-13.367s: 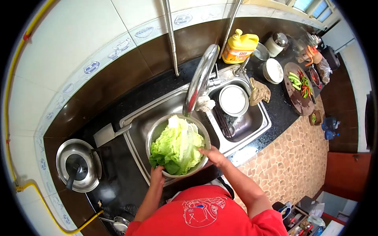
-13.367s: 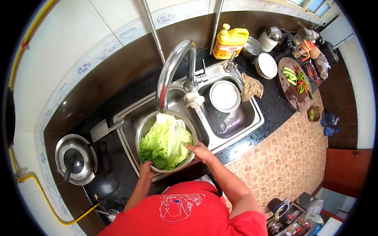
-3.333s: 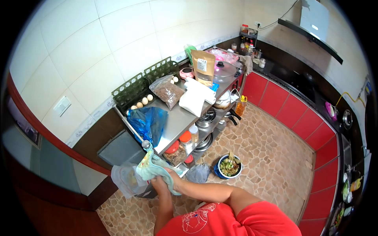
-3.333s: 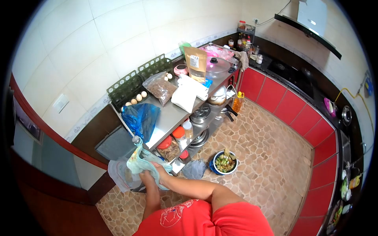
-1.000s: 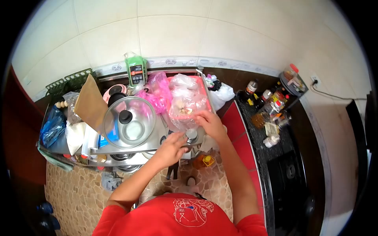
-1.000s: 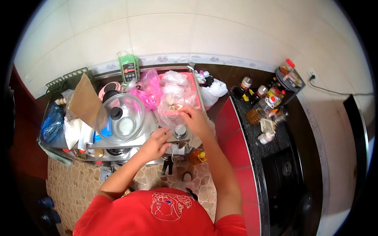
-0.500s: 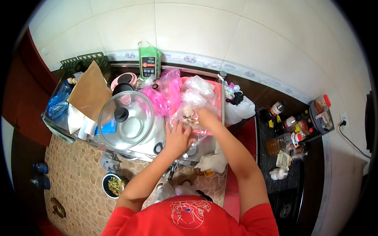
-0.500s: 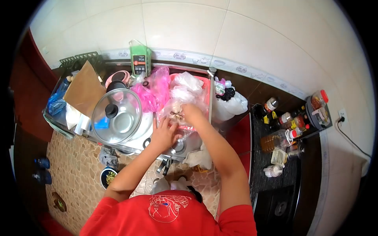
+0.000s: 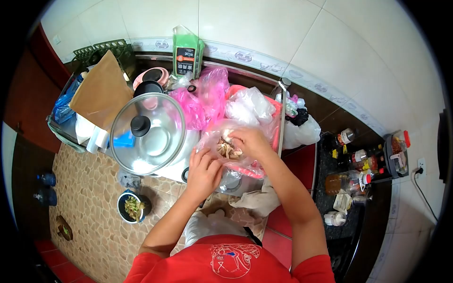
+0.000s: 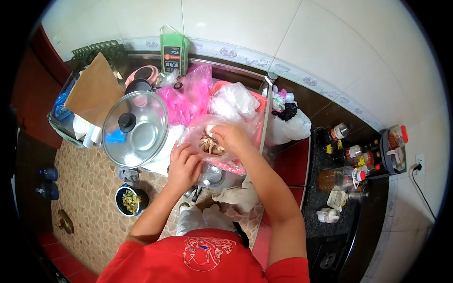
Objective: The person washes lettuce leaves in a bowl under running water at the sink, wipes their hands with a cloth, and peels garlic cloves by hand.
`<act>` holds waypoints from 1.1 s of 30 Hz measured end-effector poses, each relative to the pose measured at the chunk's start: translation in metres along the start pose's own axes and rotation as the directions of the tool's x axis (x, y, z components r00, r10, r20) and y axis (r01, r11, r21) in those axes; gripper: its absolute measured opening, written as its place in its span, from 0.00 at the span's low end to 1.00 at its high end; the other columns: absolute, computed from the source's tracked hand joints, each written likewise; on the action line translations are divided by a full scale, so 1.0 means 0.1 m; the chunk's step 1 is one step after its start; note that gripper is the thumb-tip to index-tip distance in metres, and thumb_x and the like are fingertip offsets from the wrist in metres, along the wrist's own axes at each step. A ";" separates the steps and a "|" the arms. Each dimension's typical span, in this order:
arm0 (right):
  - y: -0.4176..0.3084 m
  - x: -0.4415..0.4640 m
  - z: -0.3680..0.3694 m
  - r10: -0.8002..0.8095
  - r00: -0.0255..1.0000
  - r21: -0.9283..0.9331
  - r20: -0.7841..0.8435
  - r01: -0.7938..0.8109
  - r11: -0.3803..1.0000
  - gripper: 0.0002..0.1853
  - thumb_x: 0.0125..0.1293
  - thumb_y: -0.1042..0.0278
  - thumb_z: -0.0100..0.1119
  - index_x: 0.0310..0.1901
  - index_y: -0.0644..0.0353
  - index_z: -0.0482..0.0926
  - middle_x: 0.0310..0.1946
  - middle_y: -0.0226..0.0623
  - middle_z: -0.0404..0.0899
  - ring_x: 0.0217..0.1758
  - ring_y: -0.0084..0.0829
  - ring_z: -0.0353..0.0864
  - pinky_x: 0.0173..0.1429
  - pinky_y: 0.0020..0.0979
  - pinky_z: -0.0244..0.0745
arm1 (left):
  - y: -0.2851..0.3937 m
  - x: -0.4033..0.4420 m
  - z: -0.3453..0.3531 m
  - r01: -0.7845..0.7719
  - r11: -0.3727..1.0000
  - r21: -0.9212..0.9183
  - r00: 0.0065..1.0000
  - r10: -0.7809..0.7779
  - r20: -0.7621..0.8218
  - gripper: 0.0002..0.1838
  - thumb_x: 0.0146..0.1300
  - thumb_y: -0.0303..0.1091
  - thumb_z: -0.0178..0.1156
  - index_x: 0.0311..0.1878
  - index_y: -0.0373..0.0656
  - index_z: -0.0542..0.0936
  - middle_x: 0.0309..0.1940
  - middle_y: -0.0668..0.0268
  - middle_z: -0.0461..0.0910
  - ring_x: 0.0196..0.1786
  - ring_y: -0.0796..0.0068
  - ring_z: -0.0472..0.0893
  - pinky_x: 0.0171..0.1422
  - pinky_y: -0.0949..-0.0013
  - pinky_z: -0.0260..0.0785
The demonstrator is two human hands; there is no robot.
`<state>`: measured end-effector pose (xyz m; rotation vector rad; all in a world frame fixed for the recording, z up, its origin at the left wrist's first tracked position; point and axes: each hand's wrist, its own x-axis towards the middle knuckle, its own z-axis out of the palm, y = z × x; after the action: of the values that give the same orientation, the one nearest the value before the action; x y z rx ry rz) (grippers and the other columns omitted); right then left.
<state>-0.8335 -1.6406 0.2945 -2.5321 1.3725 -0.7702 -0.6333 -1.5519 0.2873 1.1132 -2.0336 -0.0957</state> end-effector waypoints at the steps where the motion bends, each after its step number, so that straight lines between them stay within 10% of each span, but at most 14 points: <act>1: 0.00 -0.02 0.03 -0.010 0.992 0.037 0.127 0.005 0.999 0.16 0.51 0.70 0.59 0.45 0.53 0.77 0.37 0.38 0.77 0.38 0.43 0.77 0.42 0.37 0.72 | 0.02 0.01 -0.03 0.001 0.999 -0.036 0.999 -0.002 -0.043 0.10 0.44 0.28 0.64 0.32 0.45 0.76 0.39 0.64 0.74 0.57 0.56 0.68 0.65 0.42 0.52; 33: -0.14 -0.01 -0.02 0.056 0.961 0.175 0.270 -0.106 0.979 0.18 0.46 0.67 0.64 0.41 0.58 0.74 0.34 0.42 0.77 0.40 0.42 0.76 0.44 0.37 0.71 | 0.07 -0.15 -0.15 0.076 0.997 -0.028 0.989 -0.071 0.129 0.07 0.49 0.33 0.63 0.31 0.45 0.77 0.46 0.66 0.73 0.60 0.57 0.65 0.65 0.39 0.48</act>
<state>-0.8243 -1.6318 0.3013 -2.3172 1.2439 -0.4988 -0.6233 -1.5320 0.2909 1.1882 -2.0959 -0.2429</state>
